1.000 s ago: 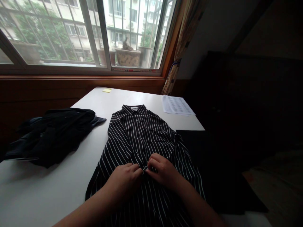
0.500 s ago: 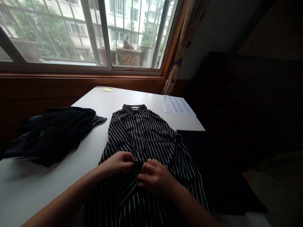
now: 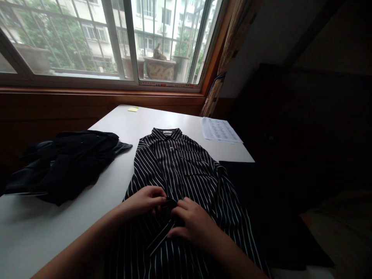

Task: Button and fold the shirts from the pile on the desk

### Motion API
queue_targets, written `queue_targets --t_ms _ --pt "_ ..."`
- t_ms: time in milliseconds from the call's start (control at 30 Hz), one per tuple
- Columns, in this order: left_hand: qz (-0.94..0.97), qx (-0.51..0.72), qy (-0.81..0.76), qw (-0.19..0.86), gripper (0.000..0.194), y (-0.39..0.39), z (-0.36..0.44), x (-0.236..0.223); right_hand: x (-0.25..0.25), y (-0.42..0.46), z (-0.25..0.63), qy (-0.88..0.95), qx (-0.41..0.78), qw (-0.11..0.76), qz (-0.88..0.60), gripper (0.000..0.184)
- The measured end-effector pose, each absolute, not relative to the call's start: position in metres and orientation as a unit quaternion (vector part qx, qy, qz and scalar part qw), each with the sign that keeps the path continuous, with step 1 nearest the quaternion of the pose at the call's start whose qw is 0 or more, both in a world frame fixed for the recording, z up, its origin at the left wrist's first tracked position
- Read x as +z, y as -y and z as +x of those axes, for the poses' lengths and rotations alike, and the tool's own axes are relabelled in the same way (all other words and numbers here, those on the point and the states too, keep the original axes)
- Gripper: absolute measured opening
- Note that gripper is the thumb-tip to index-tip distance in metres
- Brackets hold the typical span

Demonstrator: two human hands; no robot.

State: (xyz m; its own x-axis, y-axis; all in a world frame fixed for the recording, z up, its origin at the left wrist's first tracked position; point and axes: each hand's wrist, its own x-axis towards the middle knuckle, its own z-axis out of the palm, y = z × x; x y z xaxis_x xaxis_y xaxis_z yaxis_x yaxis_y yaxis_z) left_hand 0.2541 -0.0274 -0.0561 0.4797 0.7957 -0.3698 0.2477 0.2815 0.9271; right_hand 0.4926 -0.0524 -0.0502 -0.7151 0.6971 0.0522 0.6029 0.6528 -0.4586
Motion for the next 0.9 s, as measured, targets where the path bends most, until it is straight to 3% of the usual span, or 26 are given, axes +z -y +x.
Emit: queue_targets --t_ms 200,333,467,667,800,900 --pt "0.546 0.225 -0.458 0.664 0.029 0.028 0.254 -0.058 -0.048 0.054 0.491 0.867 0.3 0.102 -0.385 0.016" --pt "0.542 0.227 -0.462 0.664 0.028 0.03 0.255 -0.057 -0.049 0.053 0.492 0.843 0.362 0.132 -0.376 0.02" --pt "0.54 0.234 -0.464 0.662 0.027 0.029 0.255 -0.058 -0.045 0.054 0.49 0.819 0.404 0.134 -0.385 0.012" --pt "0.538 0.24 -0.475 0.653 0.03 0.028 0.256 -0.059 -0.044 0.06 0.481 0.788 0.414 0.131 -0.437 0.013" --pt "0.537 0.25 -0.472 0.653 0.031 0.028 0.254 -0.059 -0.044 0.059 0.48 0.723 0.464 0.211 -0.466 0.007" --pt "0.531 0.262 -0.454 0.666 0.026 0.03 0.254 -0.06 -0.043 0.055 0.482 0.671 0.511 0.266 -0.468 0.015"
